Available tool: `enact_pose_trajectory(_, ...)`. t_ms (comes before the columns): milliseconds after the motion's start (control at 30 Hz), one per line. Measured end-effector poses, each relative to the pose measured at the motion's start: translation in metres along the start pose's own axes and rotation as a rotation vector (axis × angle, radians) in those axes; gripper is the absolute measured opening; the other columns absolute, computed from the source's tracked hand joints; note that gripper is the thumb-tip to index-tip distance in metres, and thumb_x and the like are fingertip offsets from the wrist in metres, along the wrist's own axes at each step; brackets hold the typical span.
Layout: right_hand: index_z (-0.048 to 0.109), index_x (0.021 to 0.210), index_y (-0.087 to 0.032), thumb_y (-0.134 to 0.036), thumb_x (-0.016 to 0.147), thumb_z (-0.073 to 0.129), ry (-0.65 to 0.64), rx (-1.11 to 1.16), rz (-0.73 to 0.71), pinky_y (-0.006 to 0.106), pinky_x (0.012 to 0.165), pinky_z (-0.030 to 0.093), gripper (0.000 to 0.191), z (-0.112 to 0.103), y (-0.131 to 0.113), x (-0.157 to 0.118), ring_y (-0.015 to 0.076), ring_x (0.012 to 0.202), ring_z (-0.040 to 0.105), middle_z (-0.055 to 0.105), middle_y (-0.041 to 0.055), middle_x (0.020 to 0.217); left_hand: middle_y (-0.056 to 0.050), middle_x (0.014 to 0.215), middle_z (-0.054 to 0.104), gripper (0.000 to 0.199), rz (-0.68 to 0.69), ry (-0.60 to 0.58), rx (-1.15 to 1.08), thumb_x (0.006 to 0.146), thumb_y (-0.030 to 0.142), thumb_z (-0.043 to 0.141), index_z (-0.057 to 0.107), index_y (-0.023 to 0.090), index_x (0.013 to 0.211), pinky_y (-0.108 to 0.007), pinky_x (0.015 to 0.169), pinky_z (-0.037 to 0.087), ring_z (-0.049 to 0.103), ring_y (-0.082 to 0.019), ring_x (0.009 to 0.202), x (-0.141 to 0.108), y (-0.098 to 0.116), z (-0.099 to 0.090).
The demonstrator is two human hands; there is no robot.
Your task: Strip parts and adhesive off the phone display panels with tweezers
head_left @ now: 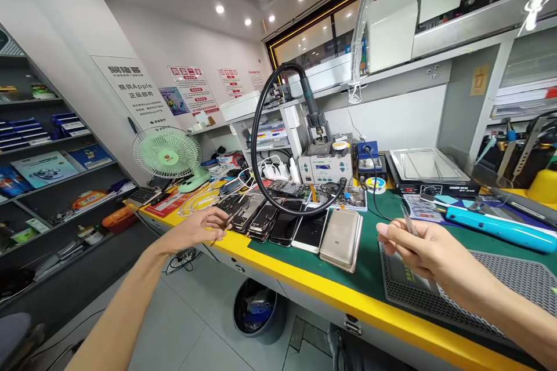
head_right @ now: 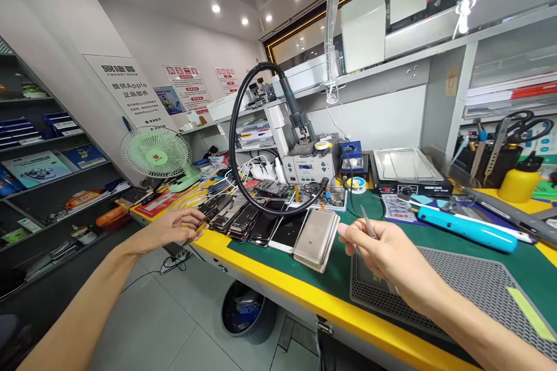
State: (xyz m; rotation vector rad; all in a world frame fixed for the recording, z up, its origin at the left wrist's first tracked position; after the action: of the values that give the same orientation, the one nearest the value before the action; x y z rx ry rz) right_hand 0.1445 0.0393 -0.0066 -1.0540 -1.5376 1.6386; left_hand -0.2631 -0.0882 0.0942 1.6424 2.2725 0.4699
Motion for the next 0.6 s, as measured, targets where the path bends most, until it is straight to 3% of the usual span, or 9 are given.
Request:
enact_pose_trajectory(133, 0.057, 0.07, -0.019, -0.065, 0.085, 0.064, -0.055, 0.058, -0.085, 0.028, 0.049, 0.012, 0.048, 0.008, -0.01, -0.004, 0.0088, 0.047, 0.013, 0.024, -0.0113, 0.047, -0.008, 0.111, 0.071, 0.049, 0.133, 0.168, -0.116, 0.073, 0.038, 0.072, 0.058, 0.022, 0.117, -0.039, 0.09, 0.057, 0.068, -0.026, 0.099, -0.021, 0.06, 0.042)
enact_pose_trajectory(267, 0.062, 0.076, -0.017, -0.064, 0.083, 0.067, -0.038, 0.077, -0.178, 0.028, 0.048, 0.014, 0.047, 0.004, -0.023, -0.003, 0.0075, 0.046, 0.012, 0.023, -0.013, 0.046, -0.012, 0.121, 0.066, 0.061, 0.261, 0.323, -0.168, 0.07, 0.034, 0.073, 0.056, 0.026, 0.128, -0.05, 0.104, 0.043, 0.06, -0.037, 0.113, -0.031, 0.136, 0.097)
enact_pose_trajectory(433, 0.064, 0.079, -0.016, -0.057, 0.086, 0.069, 0.062, 0.051, -0.229, 0.024, 0.043, 0.017, 0.042, -0.02, -0.031, 0.002, 0.0057, 0.043, 0.018, 0.026, -0.0128, 0.047, -0.018, 0.126, 0.061, 0.066, 0.366, 0.332, -0.346, 0.067, 0.028, 0.072, 0.056, 0.025, 0.131, -0.053, 0.106, 0.036, 0.049, -0.045, 0.125, -0.022, 0.206, 0.148)
enact_pose_trajectory(533, 0.066, 0.092, -0.014, -0.043, 0.094, 0.066, 0.115, 0.02, -0.197, 0.021, 0.049, 0.042, 0.029, -0.038, -0.029, 0.005, 0.0075, 0.05, 0.048, 0.057, -0.0052, 0.067, -0.02, 0.132, 0.056, 0.07, 0.371, 0.262, -0.489, 0.066, 0.028, 0.075, 0.055, 0.025, 0.133, -0.057, 0.11, 0.026, 0.041, -0.048, 0.131, -0.012, 0.225, 0.165)
enact_pose_trajectory(600, 0.065, 0.112, -0.015, -0.037, 0.098, 0.063, 0.137, 0.01, -0.162, 0.032, 0.068, 0.058, 0.026, -0.051, -0.028, 0.007, 0.0151, 0.078, 0.067, 0.069, 0.004, 0.101, -0.02, 0.133, 0.054, 0.075, 0.364, 0.174, -0.607, 0.064, 0.034, 0.081, 0.054, 0.024, 0.133, -0.058, 0.112, 0.023, 0.038, -0.049, 0.133, -0.002, 0.233, 0.173)
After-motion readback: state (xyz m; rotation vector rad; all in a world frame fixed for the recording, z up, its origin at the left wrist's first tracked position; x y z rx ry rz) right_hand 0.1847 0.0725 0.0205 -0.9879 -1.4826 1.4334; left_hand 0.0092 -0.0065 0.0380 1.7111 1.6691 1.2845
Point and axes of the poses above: each hand's wrist, its own x-axis towards the middle knuckle, its own z-axis out of the palm, y = z × x, the point moved 8 cm from there along x, towards the middle knuckle
